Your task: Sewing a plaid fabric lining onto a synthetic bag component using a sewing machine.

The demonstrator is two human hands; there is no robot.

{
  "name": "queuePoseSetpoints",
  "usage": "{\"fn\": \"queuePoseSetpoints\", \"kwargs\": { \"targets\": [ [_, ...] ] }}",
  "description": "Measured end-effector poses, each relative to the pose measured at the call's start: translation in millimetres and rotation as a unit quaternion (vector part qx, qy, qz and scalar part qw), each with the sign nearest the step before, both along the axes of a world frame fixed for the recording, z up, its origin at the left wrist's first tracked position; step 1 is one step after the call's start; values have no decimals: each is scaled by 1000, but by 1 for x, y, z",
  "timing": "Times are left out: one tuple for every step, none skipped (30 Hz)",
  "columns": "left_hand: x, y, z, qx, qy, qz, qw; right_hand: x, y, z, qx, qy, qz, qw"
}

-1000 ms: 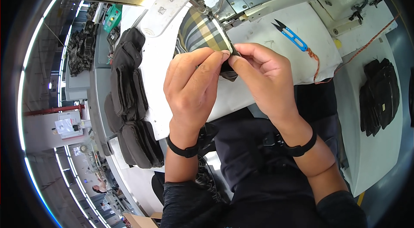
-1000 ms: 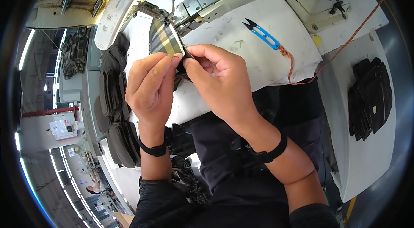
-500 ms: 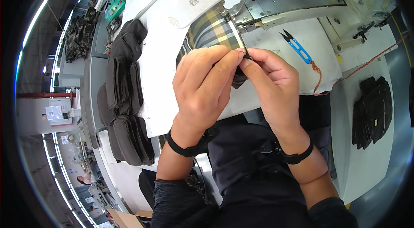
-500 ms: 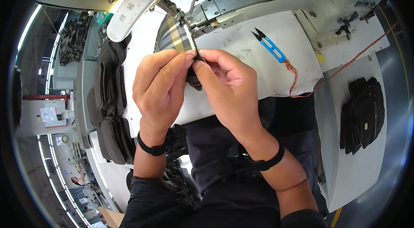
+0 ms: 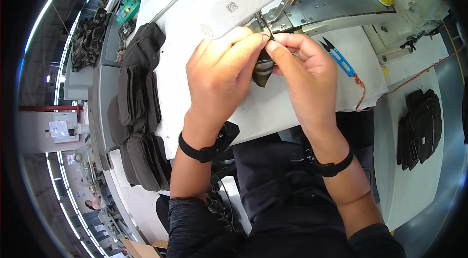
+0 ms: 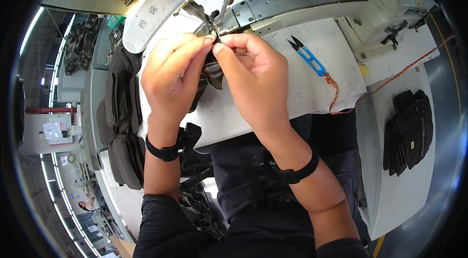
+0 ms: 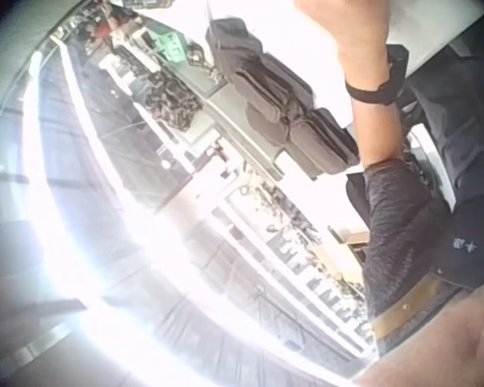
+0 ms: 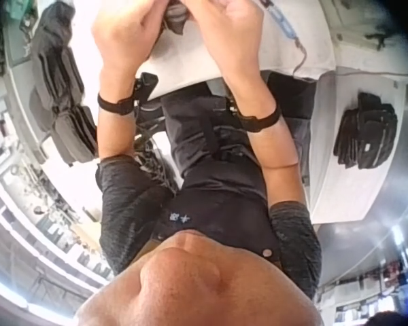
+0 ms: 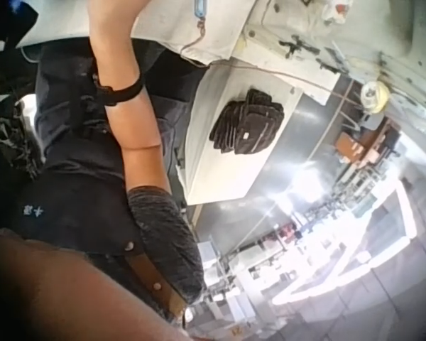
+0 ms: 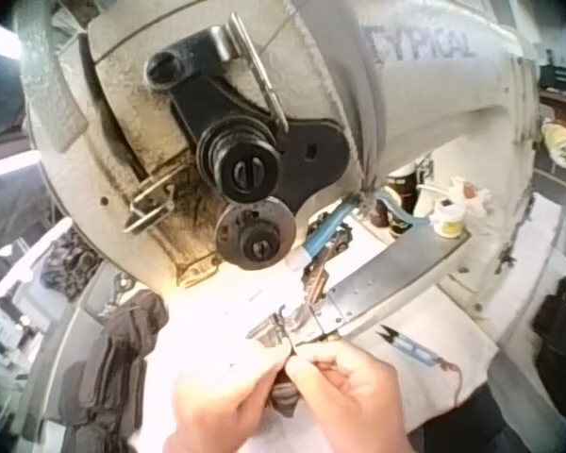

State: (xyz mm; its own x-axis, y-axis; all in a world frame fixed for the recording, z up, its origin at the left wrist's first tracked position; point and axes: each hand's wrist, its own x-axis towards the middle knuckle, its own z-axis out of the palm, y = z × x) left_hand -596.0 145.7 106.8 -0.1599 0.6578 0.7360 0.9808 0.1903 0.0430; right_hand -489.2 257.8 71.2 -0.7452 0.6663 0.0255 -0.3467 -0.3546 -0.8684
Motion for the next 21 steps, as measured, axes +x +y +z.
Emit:
{"fn": "queuePoseSetpoints", "kwargs": {
  "targets": [
    [2,1,4,-12,-32,-5,999,-2,0,1,0,-1,-4,1000],
    [5,2,9,-25,-65,-10,998,-5,0,2,11,4,-22,1000],
    [6,-1,14,-50,-81,3,995,-7,-2,2,20,9,-41,999],
    [3,-4,12,-45,-98,16,994,-8,-2,1,17,6,-47,999],
    [1,-8,13,-63,-123,37,990,-9,-1,0,51,-17,-40,998],
    [-1,-13,16,-82,-147,58,984,-10,-3,1,83,-41,-31,995],
    [-4,-15,18,-94,-177,68,977,-13,-6,3,151,-110,-60,981],
    [-6,-14,20,-93,-194,50,975,-10,-10,7,199,-131,-74,968],
    [-4,-13,24,-121,-221,77,965,-12,-15,8,221,-137,-88,962],
    [-2,-12,28,-150,-246,104,952,-13,-18,6,242,-143,-101,954],
    [-1,-10,29,-155,-245,101,952,-12,-19,4,237,-144,-105,955],
    [-1,-5,29,-161,-219,90,958,-13,-19,2,215,-138,-101,962],
    [-1,-3,30,-166,-194,79,964,-14,-19,1,193,-132,-96,968],
    [1,-2,35,-168,-192,79,964,-14,-19,-1,190,-130,-97,968],
    [3,-3,40,-171,-107,75,977,-14,-19,0,152,-96,-78,981],
    [4,-3,43,-173,-22,70,982,-12,-20,2,113,-61,-59,990],
    [1,-1,43,-134,32,32,990,-9,-19,4,70,-74,-38,994],
    [4,1,45,-135,32,33,990,-8,-17,3,69,-75,-38,994],
    [9,4,50,-158,37,34,986,-8,-13,1,60,-64,-18,996],
    [12,6,52,-182,43,35,982,-5,-9,-1,51,-54,2,997],
    [9,5,52,-179,73,22,981,-1,-8,3,35,-56,19,998]
  ]
}}
